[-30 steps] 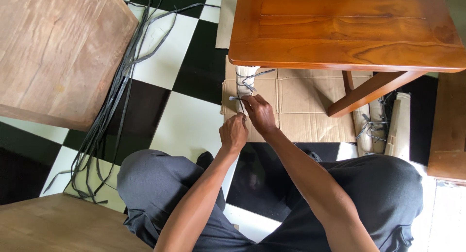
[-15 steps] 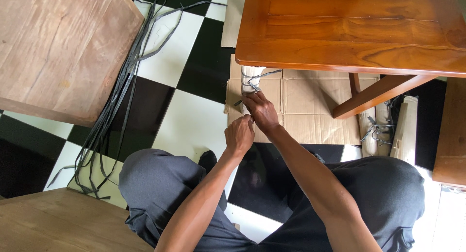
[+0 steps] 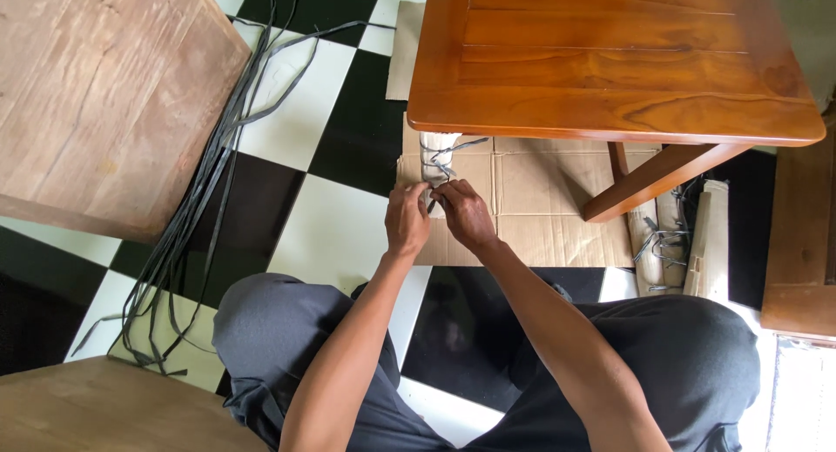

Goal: Wrap the legs of a wooden table with protective paper and secure them with wire for transport.

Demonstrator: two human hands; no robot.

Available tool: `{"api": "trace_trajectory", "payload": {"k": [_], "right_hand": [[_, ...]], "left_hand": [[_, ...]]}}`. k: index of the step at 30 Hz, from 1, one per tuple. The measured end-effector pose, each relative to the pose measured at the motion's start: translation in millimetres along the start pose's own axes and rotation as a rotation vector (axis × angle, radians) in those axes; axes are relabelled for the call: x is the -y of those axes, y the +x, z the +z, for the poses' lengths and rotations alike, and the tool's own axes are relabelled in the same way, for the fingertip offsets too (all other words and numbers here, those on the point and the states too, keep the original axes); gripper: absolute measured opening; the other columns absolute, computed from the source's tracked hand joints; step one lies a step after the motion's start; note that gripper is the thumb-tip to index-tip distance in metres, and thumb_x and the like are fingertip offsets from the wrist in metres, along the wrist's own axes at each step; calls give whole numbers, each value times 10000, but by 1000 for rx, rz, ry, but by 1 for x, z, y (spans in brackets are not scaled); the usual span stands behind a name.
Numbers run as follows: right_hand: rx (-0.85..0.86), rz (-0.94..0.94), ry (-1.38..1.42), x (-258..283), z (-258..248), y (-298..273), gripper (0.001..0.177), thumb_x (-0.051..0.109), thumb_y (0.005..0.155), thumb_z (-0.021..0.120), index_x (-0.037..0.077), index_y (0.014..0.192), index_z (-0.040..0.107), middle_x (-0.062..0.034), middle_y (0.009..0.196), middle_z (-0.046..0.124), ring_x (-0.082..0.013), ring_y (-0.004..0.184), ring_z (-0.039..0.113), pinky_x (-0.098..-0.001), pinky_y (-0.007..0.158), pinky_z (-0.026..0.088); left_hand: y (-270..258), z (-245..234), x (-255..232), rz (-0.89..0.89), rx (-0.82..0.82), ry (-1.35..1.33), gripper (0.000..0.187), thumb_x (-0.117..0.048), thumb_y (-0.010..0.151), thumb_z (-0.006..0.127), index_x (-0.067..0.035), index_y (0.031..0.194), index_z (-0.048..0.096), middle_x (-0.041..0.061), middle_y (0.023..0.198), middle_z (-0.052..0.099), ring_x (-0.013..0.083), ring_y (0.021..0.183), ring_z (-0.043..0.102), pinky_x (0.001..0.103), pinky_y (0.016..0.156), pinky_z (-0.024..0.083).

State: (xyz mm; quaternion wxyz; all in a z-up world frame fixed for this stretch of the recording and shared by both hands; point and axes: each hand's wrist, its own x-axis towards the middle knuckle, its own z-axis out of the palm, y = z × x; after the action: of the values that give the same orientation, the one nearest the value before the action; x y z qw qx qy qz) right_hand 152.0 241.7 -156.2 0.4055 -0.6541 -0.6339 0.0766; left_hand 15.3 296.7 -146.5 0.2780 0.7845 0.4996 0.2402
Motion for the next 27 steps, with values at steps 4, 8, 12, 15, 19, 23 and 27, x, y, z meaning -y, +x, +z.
{"api": "trace_trajectory", "payload": {"k": [4, 8, 12, 15, 19, 23, 27], "right_hand": [[-5, 75, 43, 1, 2, -5, 88, 215, 1029, 657, 143, 1004, 700, -28, 900, 659, -240, 881, 685, -361, 749, 591], [-6, 103, 59, 7, -3, -5, 40, 164, 1004, 696, 124, 1009, 691, -45, 900, 652, -243, 873, 694, -342, 751, 602], [-29, 46, -19, 20, -14, -4, 45, 107, 993, 670, 137, 1022, 687, -32, 903, 648, -263, 898, 710, -373, 764, 594], [-41, 18, -105, 9, -7, -7, 81, 86, 992, 666, 157, 1029, 680, -9, 885, 646, -229, 894, 715, -341, 766, 592], [-72, 17, -146, 4, -3, -10, 110, 59, 967, 696, 154, 1016, 669, -4, 867, 661, -215, 872, 723, -329, 750, 595], [-87, -6, -130, 5, -3, -10, 151, 25, 949, 705, 151, 1023, 668, -13, 880, 671, -231, 880, 729, -331, 772, 590], [-108, 0, -62, 14, -9, -9, 170, 12, 952, 689, 164, 1016, 646, -14, 903, 684, -236, 907, 726, -340, 793, 587]], "left_hand": [[12, 7, 13, 74, 104, 82, 339, 40, 910, 625, -137, 1194, 680, 92, 1108, 617, 308, 1099, 635, 439, 931, 533], [17, -5, 4, 104, 155, 145, 270, -52, 937, 662, -175, 1177, 675, 39, 1076, 615, 283, 1081, 648, 433, 921, 529], [20, 2, 3, 97, 147, 220, 181, -207, 924, 726, -199, 1060, 607, 12, 974, 640, 259, 988, 689, 439, 867, 527], [23, 2, 0, 64, 162, 206, 131, -247, 940, 695, -186, 985, 588, 32, 907, 667, 294, 921, 714, 462, 833, 532], [26, 10, 4, -112, 280, 73, 170, -348, 927, 576, -180, 932, 600, 89, 894, 728, 398, 912, 733, 537, 825, 535], [27, 30, 19, -247, 333, 9, 297, -450, 932, 487, -212, 935, 664, 65, 926, 771, 381, 931, 746, 497, 836, 552], [24, 33, 15, -444, 315, -163, 405, -495, 918, 475, -202, 1031, 732, 80, 975, 780, 390, 987, 738, 503, 851, 554]]}}
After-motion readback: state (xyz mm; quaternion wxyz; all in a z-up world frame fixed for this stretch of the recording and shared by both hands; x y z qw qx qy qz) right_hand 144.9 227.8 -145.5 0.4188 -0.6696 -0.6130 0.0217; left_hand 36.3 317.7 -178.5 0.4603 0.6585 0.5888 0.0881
